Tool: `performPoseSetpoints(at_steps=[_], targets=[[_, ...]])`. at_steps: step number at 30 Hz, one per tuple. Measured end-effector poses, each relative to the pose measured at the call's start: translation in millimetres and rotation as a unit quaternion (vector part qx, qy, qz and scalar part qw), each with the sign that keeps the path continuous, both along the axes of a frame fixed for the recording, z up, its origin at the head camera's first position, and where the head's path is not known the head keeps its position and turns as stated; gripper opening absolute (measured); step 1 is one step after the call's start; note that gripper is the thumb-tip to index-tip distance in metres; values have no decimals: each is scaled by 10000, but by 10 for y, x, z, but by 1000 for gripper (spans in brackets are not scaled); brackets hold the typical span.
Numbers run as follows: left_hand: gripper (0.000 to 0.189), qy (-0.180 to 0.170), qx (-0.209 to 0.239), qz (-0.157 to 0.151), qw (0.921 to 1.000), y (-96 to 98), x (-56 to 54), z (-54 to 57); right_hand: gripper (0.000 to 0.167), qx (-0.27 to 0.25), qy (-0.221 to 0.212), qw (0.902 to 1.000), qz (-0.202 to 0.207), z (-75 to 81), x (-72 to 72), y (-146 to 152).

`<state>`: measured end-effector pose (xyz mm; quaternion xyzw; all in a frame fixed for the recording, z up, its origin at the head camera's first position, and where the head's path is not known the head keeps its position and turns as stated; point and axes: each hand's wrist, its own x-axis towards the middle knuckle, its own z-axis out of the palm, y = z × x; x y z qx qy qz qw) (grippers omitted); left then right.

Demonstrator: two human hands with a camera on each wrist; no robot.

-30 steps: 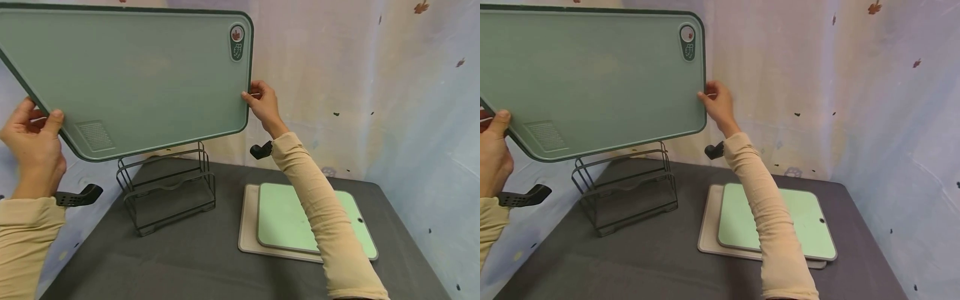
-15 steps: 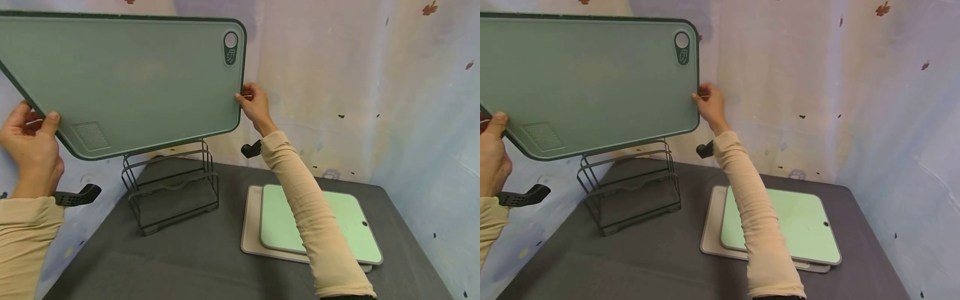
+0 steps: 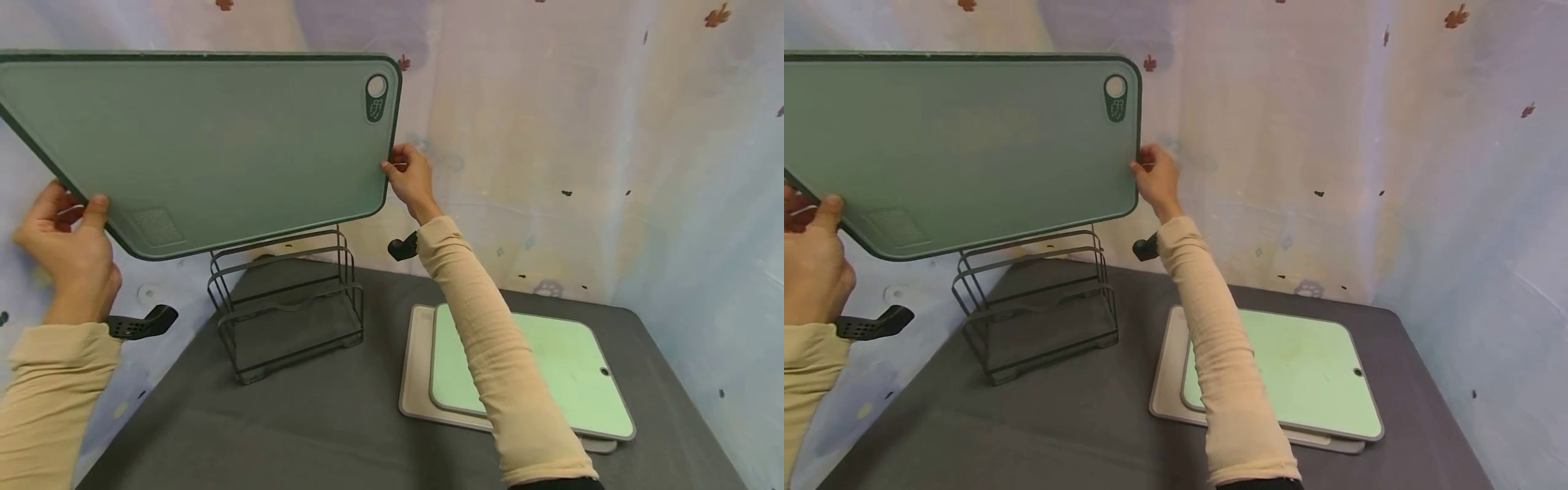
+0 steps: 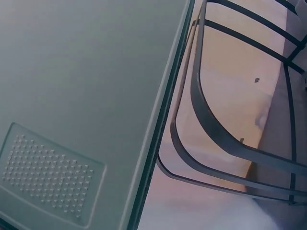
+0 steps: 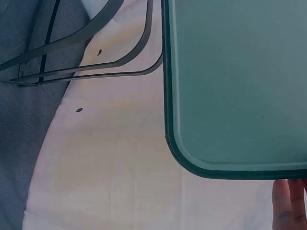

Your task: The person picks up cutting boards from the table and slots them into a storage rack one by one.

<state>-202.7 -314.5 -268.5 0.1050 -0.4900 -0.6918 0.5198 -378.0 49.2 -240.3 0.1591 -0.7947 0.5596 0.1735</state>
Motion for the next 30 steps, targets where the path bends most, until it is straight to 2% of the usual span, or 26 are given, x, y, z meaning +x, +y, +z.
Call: performPoseSetpoints(at_steps=[4,11,20,30], targets=[[25,13,-12,54,10000,37,-3,-19,19,-4,-34,10000,-26,-42,-15,-5],[29,-108,234,-42,9997,96,-22,-68,20,-17,-176,9998,-128,-129,-40,39],[35,326,754,-111,9966,49,-68,-173,20,27,-248,9996,-121,-305,-86,39],[34,127,750,-79,9971,59,-33,-328,21,180,-383,9991,-16,-505,-57,37]])
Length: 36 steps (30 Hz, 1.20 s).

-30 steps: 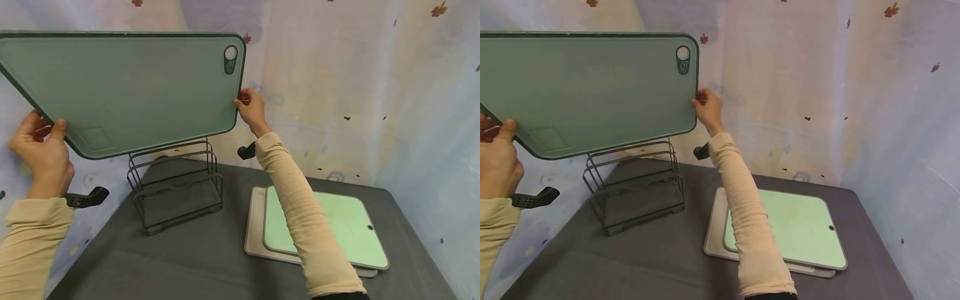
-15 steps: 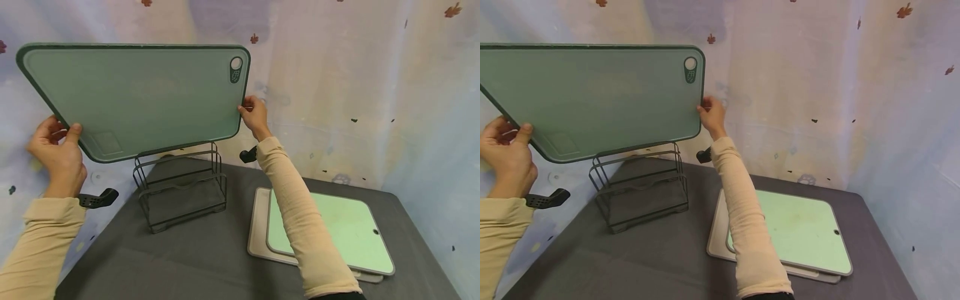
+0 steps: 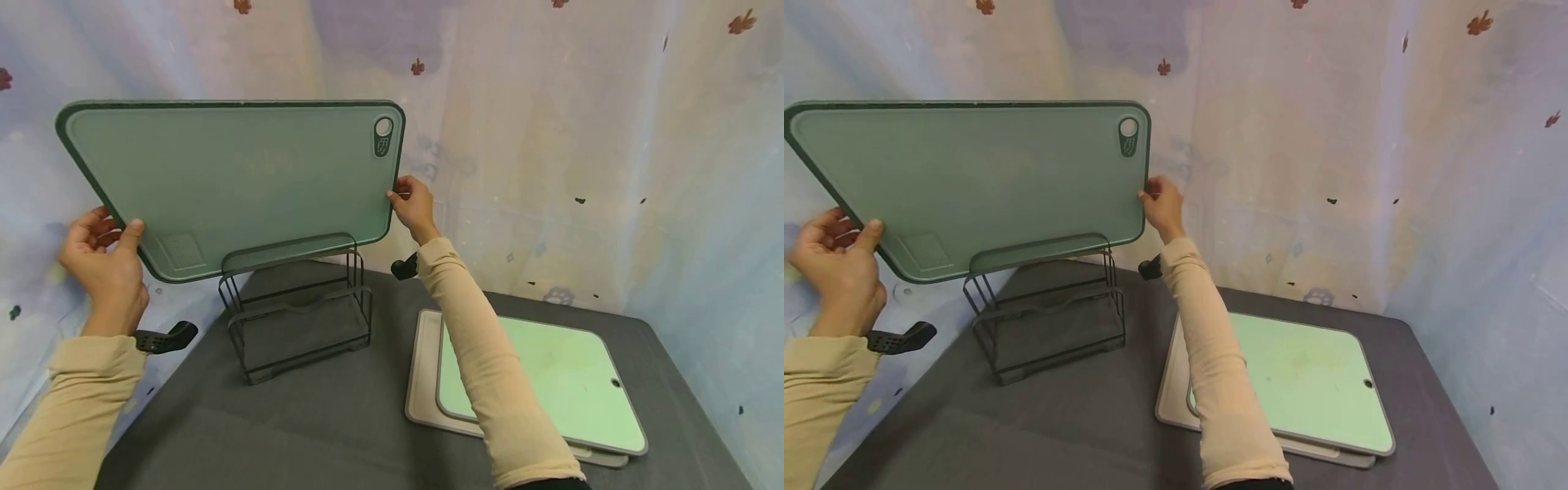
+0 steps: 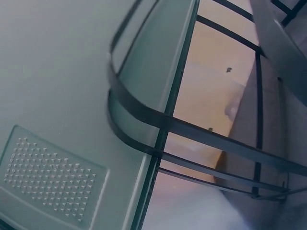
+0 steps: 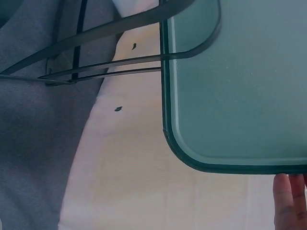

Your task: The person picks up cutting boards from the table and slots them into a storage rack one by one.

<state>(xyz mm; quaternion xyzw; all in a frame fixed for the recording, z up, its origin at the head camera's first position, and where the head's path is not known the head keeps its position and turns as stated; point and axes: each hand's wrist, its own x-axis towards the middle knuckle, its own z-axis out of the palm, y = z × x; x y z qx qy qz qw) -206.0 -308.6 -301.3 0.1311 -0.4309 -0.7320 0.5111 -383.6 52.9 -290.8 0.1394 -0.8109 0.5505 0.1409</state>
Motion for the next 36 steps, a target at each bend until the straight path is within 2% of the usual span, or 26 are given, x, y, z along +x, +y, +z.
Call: performPoseSetpoints(at_steps=[5,14,25,36], targets=[[33,-87,8,9,10000,-2,16,-95,21,13,-46,10000,67,-98,10,1],[33,-32,16,10,10000,41,-11,-269,20,-87,-307,9995,14,-240,-29,26],[31,-277,-54,47,9996,55,31,-448,19,80,-382,9992,90,-354,-36,46],[30,-466,-118,77,9988,50,72,-632,20,89,-573,9983,-6,-568,-16,7]])
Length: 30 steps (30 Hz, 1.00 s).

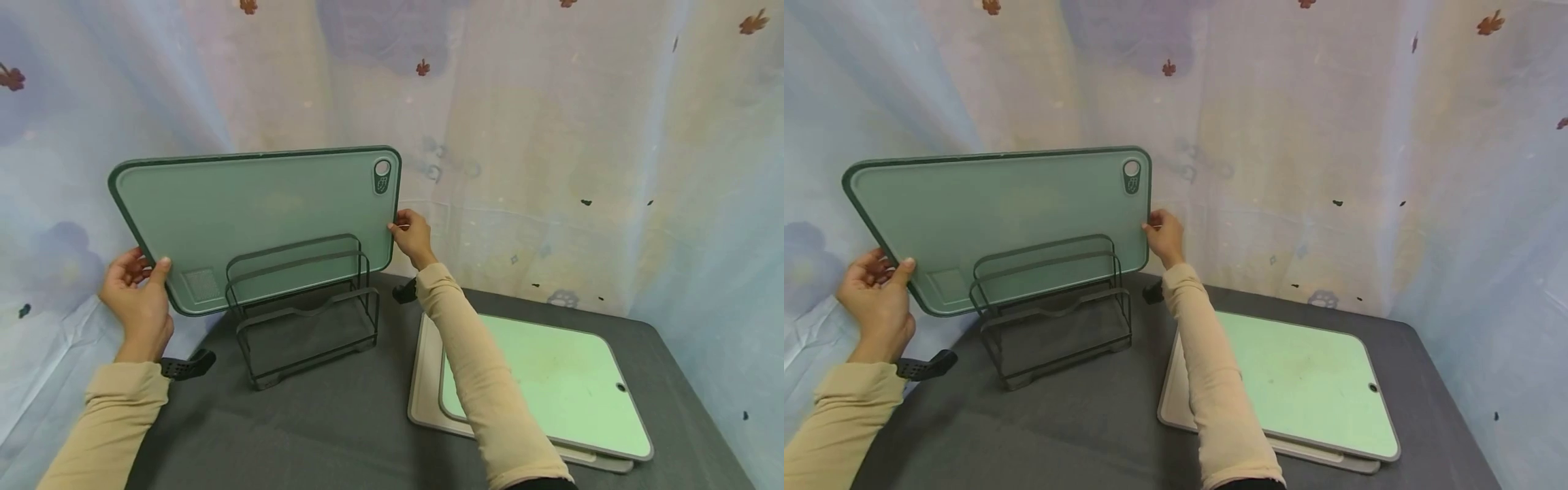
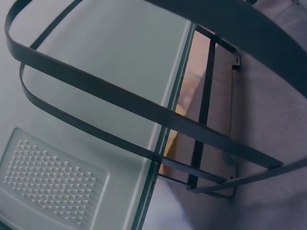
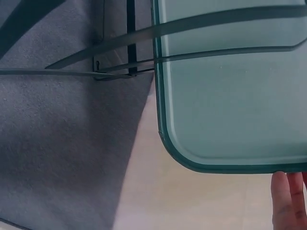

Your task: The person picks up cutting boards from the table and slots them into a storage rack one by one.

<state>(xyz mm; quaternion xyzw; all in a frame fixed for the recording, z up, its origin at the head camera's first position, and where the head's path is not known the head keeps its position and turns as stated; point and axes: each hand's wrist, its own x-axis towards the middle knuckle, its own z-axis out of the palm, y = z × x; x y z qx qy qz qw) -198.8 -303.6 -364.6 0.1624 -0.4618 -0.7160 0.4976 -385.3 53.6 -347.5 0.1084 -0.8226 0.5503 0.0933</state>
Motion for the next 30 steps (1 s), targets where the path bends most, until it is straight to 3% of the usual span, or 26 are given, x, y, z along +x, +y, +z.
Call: performPoseSetpoints(at_steps=[13,30], targets=[[30,-294,30,74,9995,28,35,-195,27,-11,-282,9996,-48,-139,13,-14],[30,-307,57,37,9995,73,47,-304,24,-145,-530,9984,-146,-260,34,9]])
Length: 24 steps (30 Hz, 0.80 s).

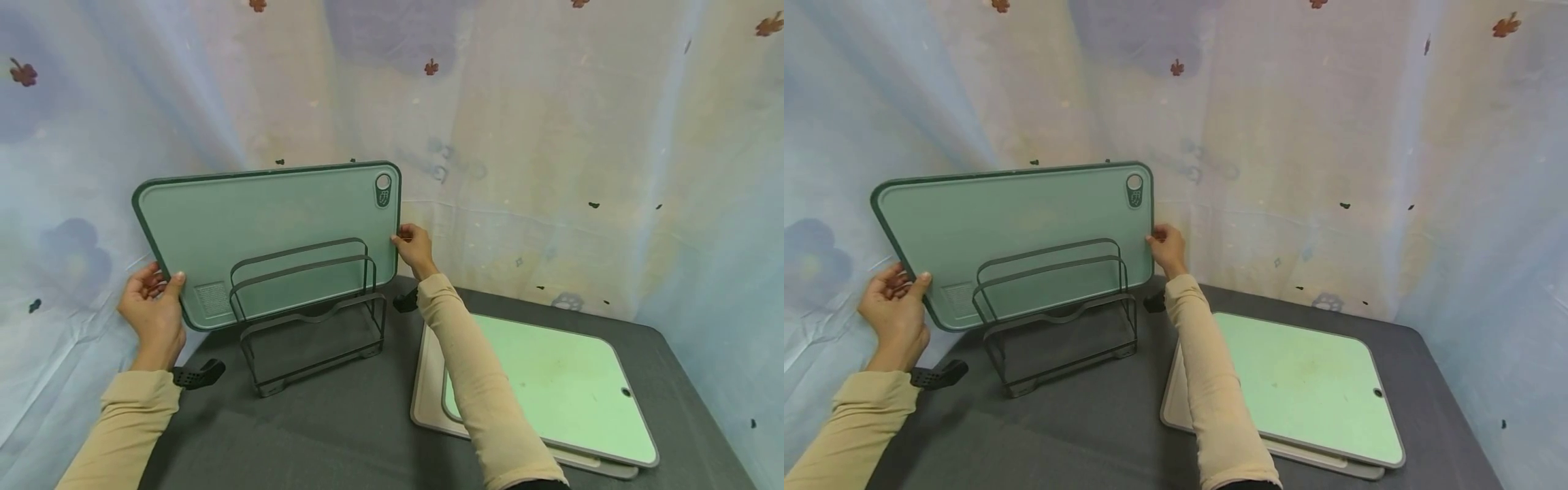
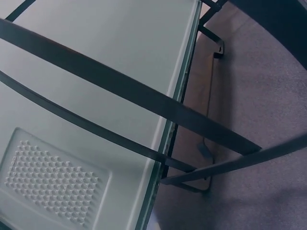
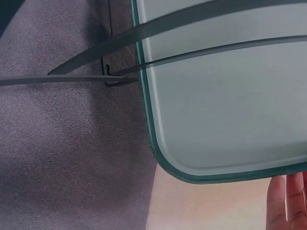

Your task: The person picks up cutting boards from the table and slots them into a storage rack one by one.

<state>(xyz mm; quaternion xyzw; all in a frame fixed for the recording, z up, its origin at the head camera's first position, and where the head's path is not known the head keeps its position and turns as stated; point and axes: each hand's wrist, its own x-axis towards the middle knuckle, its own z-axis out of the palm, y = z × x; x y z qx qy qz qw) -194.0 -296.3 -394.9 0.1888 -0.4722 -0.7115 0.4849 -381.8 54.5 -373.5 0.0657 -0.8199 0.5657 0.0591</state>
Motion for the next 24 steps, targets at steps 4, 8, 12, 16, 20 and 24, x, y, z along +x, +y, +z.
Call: performPoseSetpoints(at_steps=[4,8,12,16,20,24], targets=[[30,-5,48,-91,9999,12,11,-9,25,-12,-101,9999,-43,-35,-2,11],[29,-115,96,-185,9997,17,25,-24,24,6,-114,9999,-35,-60,6,31],[29,-155,118,-221,9996,15,28,-47,24,7,-83,10000,-3,-75,29,56],[29,-162,184,-269,9993,4,35,-75,25,-3,-96,9999,49,-84,47,69],[28,-175,159,-284,9993,-13,42,-104,25,-21,-120,9999,92,-70,50,74],[28,-222,141,-281,9993,-27,51,-117,25,-85,-150,9997,153,-56,49,79]])
